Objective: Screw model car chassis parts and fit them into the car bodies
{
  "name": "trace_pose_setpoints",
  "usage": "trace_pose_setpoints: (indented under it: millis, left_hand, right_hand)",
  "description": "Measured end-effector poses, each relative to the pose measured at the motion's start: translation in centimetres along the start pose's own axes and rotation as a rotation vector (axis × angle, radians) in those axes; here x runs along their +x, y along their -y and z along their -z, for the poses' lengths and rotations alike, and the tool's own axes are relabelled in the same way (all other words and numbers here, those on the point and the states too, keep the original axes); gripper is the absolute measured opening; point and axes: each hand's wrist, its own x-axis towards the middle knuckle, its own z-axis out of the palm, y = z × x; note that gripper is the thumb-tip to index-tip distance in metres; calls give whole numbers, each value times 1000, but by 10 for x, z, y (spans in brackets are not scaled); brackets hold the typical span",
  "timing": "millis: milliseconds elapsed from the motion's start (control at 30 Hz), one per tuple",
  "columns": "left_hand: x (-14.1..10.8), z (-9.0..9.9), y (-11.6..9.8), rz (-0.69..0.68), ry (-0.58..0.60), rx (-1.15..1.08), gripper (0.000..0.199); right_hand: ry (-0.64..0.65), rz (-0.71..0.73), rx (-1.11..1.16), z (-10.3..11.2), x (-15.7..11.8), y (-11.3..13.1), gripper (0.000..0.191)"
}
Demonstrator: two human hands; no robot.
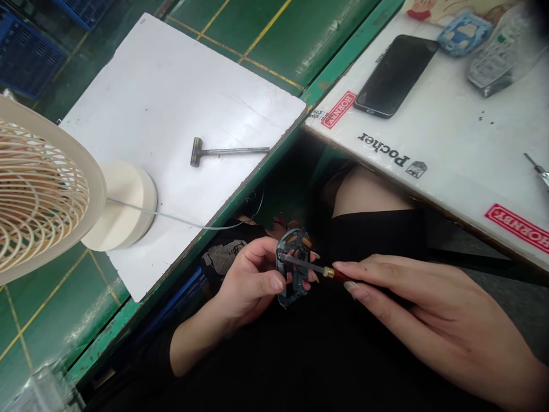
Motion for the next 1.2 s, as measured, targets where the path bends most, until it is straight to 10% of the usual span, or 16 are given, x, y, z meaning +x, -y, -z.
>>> trace_pose_setpoints:
  millis: [833,1200]
  left_hand:
    - [1,0,2,-153,-34,203,21]
    - [-1,3,-8,34,44,89,34]
  right_hand:
    - [-6,-90,-19,0,-2,-3,26]
    - [116,-19,28,12,14,-14,43]
